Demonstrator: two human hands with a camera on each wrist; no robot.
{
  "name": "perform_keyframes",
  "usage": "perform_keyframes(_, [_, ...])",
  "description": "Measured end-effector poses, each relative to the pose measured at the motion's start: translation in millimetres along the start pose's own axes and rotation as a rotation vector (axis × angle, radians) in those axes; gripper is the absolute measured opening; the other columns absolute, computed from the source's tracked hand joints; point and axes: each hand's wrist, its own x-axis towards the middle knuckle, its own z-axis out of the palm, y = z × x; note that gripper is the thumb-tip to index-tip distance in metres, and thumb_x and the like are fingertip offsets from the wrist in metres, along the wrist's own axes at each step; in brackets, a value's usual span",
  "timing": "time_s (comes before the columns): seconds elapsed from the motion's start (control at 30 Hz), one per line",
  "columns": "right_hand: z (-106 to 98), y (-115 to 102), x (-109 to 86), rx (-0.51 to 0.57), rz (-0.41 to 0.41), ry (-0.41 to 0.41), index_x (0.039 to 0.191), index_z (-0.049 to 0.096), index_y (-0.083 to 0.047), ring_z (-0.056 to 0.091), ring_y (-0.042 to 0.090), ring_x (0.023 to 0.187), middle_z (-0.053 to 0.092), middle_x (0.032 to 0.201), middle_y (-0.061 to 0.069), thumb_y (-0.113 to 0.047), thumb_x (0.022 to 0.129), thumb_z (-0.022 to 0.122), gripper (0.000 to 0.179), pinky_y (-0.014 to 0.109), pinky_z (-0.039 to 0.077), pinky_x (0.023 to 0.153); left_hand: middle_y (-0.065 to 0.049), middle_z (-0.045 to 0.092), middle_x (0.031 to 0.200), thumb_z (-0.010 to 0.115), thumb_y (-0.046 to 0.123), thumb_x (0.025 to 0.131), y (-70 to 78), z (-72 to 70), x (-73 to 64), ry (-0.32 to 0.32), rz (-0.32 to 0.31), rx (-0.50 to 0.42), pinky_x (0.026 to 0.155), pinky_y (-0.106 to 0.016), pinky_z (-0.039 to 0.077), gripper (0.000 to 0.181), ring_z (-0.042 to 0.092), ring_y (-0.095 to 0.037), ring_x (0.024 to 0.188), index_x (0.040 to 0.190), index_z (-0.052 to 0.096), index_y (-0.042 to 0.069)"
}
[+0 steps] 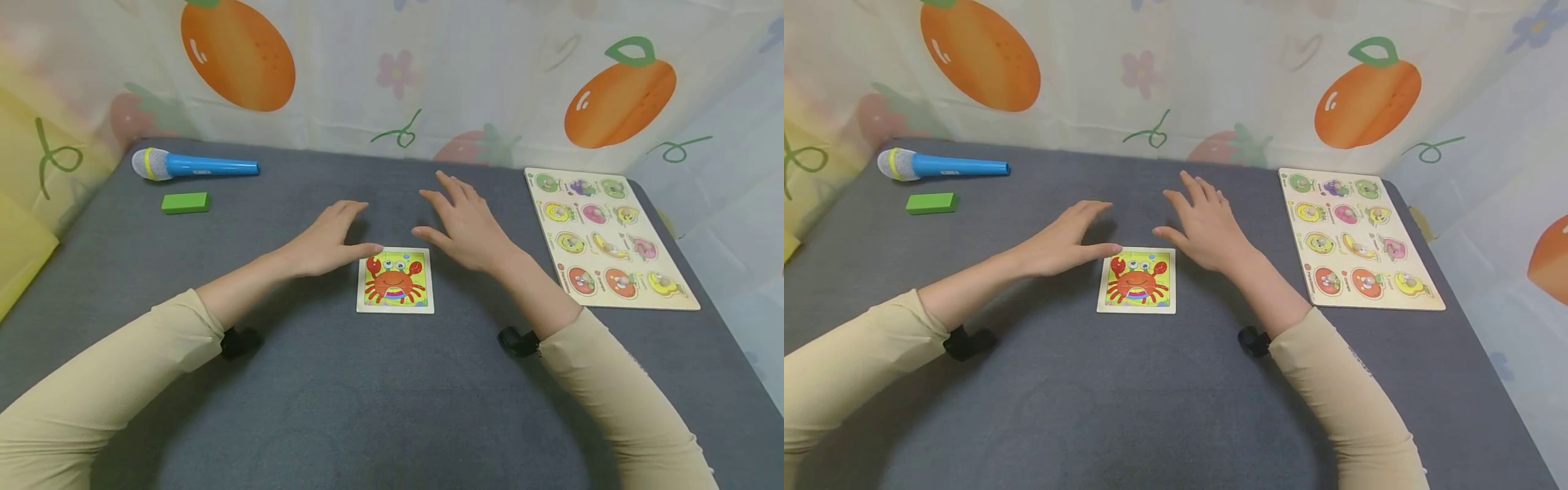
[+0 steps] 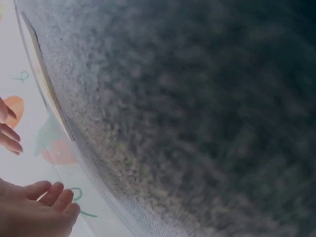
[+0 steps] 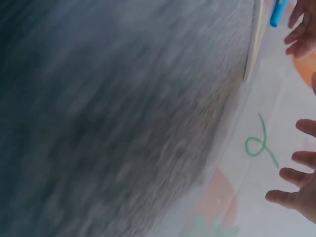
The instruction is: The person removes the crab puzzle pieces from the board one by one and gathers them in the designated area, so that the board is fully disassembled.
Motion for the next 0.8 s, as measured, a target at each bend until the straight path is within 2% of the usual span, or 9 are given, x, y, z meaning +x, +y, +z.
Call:
perform_keyframes(0.23, [3,-14,10.6,0.041,-0.01,-0.012,0.146,0.046,-0.013,0.028,0.04,0.146,0.028,0.161,0.017,-0.051,0.097,0.056,0.063,0.062,0.032,0.111,-0.019,0.044,0.144,0.076,0.042,0.081,-4.0,2.0,1.1,0.009,0.023,-0.014,0.113,-0.052,0.035,0.082,0.041,-0.034,0.134,0.144,0.043,-0.001])
perform_keyframes(0.4, [5,-23,14.8,0.101,-0.03,-0.019,0.139,0.053,-0.01,0.043,0.033,0.129,0.045,0.142,0.015,-0.047,0.097,0.058,0.056,0.05,0.04,0.104,-0.019,0.048,0.135,0.08,0.04,0.078,-8.1,5.8,1.7,0.005,0.042,-0.035,0.105,-0.05,0.039,0.078,0.047,-0.032,0.121,0.136,0.048,-0.002])
perform_keyframes(0.67, [12,-40,23.4,0.326,-0.063,-0.078,0.129,0.061,-0.008,0.057,0.026,0.104,0.057,0.12,0.013,-0.031,0.095,0.065,0.041,0.039,0.048,0.09,-0.017,0.05,0.122,0.083,0.035,0.076,-12.3,12.3,2.3,-0.031,0.072,-0.052,0.098,-0.045,0.039,0.065,0.045,-0.03,0.113,0.123,0.054,-0.001])
perform_keyframes(0.8, [14,-50,27.2,0.48,-0.017,-0.133,0.123,0.065,-0.01,0.059,0.024,0.094,0.061,0.111,0.01,-0.022,0.091,0.071,0.035,0.033,0.048,0.08,-0.016,0.049,0.121,0.084,0.034,0.075,-13.7,13.9,1.4,-0.053,0.079,-0.055,0.097,-0.045,0.038,0.064,0.043,-0.03,0.112,0.12,0.053,0.0])
